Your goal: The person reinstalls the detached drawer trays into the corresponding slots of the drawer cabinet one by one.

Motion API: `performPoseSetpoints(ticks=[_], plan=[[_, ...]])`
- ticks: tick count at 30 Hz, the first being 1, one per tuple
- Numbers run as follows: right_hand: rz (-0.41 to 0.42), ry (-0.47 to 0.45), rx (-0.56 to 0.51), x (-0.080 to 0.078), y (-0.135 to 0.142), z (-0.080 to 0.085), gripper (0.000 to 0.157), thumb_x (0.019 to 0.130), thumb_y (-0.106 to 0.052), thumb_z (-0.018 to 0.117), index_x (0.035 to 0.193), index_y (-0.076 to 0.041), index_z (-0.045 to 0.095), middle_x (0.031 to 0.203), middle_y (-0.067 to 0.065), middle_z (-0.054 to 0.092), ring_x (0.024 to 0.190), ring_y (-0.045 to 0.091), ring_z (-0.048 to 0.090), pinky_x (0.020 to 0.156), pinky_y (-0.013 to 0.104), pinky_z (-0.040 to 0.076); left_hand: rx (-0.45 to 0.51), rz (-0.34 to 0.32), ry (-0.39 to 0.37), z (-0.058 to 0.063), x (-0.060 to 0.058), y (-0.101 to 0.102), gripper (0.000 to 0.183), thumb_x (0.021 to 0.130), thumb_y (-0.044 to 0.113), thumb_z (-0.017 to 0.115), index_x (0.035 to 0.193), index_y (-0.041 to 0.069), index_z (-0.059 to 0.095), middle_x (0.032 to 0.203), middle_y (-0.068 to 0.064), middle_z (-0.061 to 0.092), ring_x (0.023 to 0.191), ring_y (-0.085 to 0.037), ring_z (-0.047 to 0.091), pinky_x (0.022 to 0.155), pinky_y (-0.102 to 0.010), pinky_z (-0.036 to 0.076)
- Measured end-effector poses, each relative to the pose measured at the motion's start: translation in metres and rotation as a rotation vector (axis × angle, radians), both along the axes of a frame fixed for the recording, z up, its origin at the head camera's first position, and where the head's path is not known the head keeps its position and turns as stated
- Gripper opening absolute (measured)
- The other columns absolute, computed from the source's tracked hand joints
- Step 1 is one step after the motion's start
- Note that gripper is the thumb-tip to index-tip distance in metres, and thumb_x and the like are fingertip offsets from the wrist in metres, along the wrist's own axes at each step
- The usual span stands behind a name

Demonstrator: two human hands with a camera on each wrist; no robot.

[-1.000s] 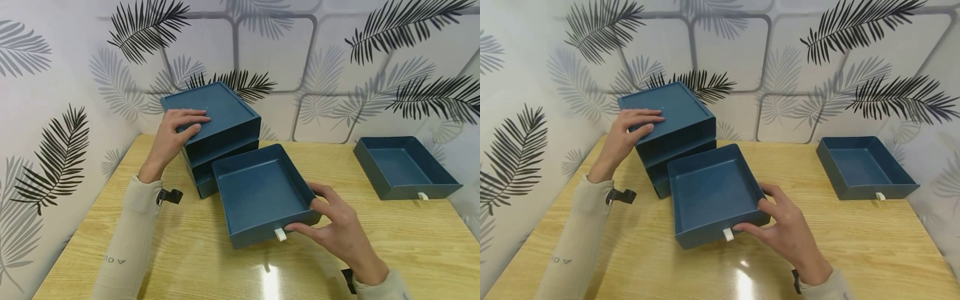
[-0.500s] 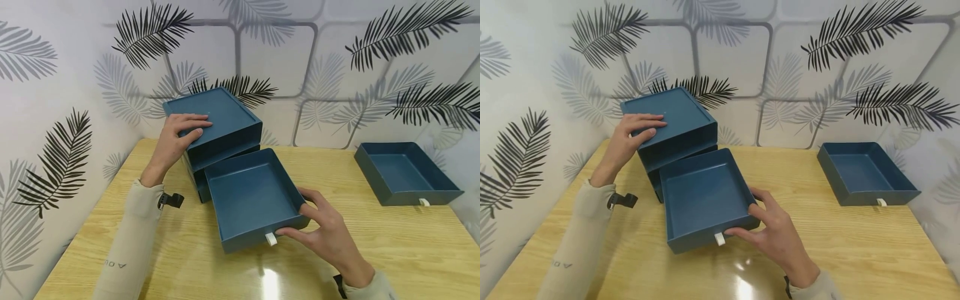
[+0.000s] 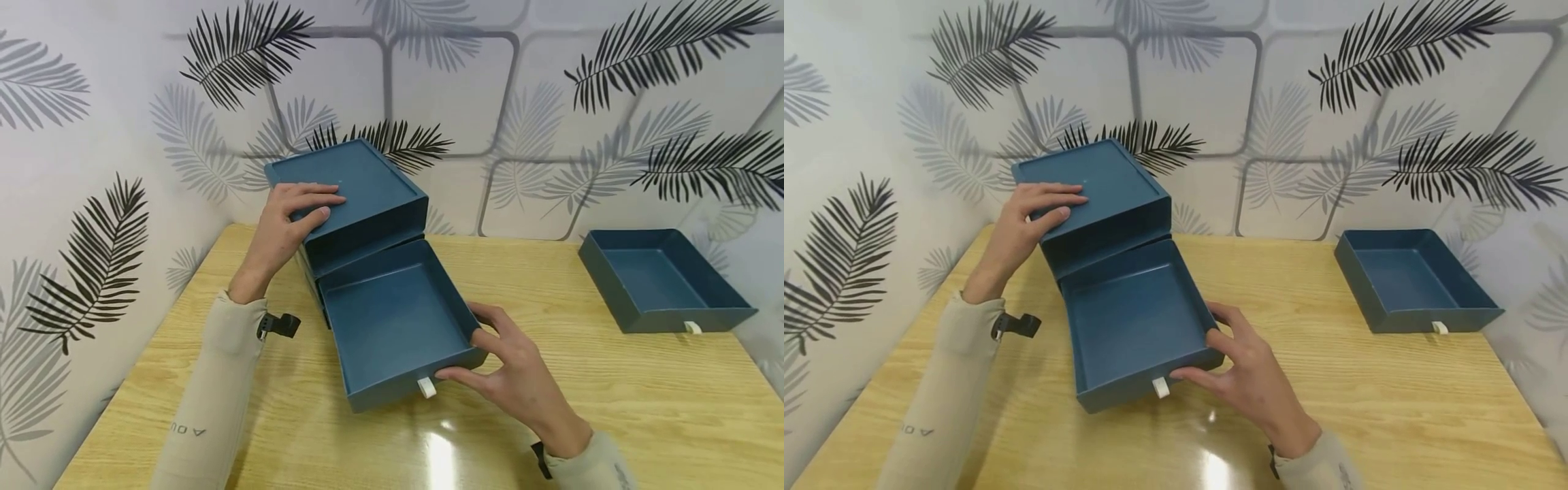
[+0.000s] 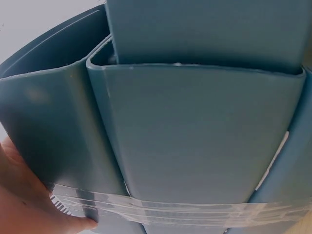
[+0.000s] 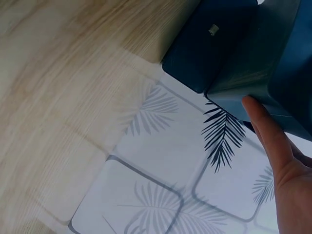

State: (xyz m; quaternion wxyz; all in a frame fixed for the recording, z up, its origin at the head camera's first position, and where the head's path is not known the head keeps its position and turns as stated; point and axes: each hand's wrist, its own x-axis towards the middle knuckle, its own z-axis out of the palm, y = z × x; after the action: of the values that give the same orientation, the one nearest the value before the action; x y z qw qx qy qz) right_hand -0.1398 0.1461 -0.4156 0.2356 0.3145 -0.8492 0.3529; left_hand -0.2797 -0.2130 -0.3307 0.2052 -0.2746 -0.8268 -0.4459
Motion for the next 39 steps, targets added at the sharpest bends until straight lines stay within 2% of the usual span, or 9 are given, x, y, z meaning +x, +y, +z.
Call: performPoseSetpoints(ticks=[11, 14, 17, 21, 26, 31, 39], plan=[[0.045, -0.048, -0.017, -0.003, -0.002, -0.004, 0.037, 0.068, -0.019, 0.098, 0.096, -0.019, 0.074, 0.144, 0.009, 0.059, 0.125, 0.027, 0.063, 0.101, 0.012, 0.047, 0.004, -0.003, -0.011, -0.007, 0.004, 0.000, 0.028, 0.101, 0.011, 0.061, 0.124, 0.009, 0.078, 0.143, -0.014, 0.066, 0.138, -0.031, 0.048, 0.120, -0.052, 0.026], [0.044, -0.073, -0.020, -0.007, -0.002, -0.003, 0.035, 0.070, -0.018, 0.096, 0.096, -0.020, 0.073, 0.146, 0.010, 0.058, 0.124, 0.027, 0.064, 0.100, 0.016, 0.049, 0.004, -0.001, -0.010, -0.006, 0.003, -0.001, 0.029, 0.101, 0.012, 0.061, 0.124, 0.009, 0.078, 0.144, -0.014, 0.066, 0.138, -0.030, 0.048, 0.119, -0.052, 0.026], [0.031, -0.124, -0.017, -0.011, -0.002, -0.003, 0.032, 0.073, -0.021, 0.095, 0.097, -0.021, 0.073, 0.149, 0.008, 0.056, 0.124, 0.025, 0.065, 0.099, 0.028, 0.054, 0.003, 0.001, -0.005, -0.005, 0.002, -0.001, 0.029, 0.101, 0.012, 0.061, 0.124, 0.010, 0.078, 0.144, -0.013, 0.066, 0.139, -0.030, 0.048, 0.119, -0.052, 0.026], [-0.004, -0.199, -0.012, -0.015, -0.004, -0.003, 0.030, 0.078, -0.026, 0.092, 0.097, -0.023, 0.069, 0.153, 0.007, 0.053, 0.126, 0.027, 0.064, 0.088, 0.038, 0.057, 0.006, 0.006, 0.000, -0.004, 0.002, -0.001, 0.029, 0.101, 0.012, 0.060, 0.124, 0.010, 0.078, 0.144, -0.013, 0.066, 0.139, -0.029, 0.048, 0.119, -0.051, 0.026], [-0.020, -0.267, -0.043, -0.016, -0.006, -0.006, 0.037, 0.078, -0.025, 0.092, 0.093, -0.021, 0.059, 0.155, 0.010, 0.050, 0.124, 0.034, 0.065, 0.078, 0.031, 0.056, 0.007, -0.001, -0.007, -0.005, 0.003, -0.001, 0.029, 0.101, 0.011, 0.061, 0.124, 0.009, 0.078, 0.143, -0.014, 0.066, 0.139, -0.030, 0.048, 0.119, -0.052, 0.026], [0.010, -0.282, -0.085, -0.020, -0.008, -0.008, 0.039, 0.080, -0.022, 0.091, 0.095, -0.018, 0.055, 0.155, 0.011, 0.049, 0.122, 0.034, 0.066, 0.082, 0.032, 0.060, 0.005, 0.008, 0.004, -0.004, 0.003, 0.000, 0.028, 0.101, 0.012, 0.061, 0.123, 0.010, 0.079, 0.142, -0.013, 0.067, 0.138, -0.030, 0.049, 0.119, -0.051, 0.027], [0.017, -0.286, -0.132, -0.027, -0.008, -0.012, 0.041, 0.079, -0.018, 0.091, 0.096, -0.014, 0.054, 0.154, 0.012, 0.049, 0.121, 0.034, 0.067, 0.088, 0.043, 0.062, 0.002, 0.012, -0.003, 0.000, 0.001, 0.001, 0.028, 0.101, 0.013, 0.061, 0.124, 0.011, 0.078, 0.143, -0.011, 0.067, 0.138, -0.029, 0.048, 0.118, -0.050, 0.027]])
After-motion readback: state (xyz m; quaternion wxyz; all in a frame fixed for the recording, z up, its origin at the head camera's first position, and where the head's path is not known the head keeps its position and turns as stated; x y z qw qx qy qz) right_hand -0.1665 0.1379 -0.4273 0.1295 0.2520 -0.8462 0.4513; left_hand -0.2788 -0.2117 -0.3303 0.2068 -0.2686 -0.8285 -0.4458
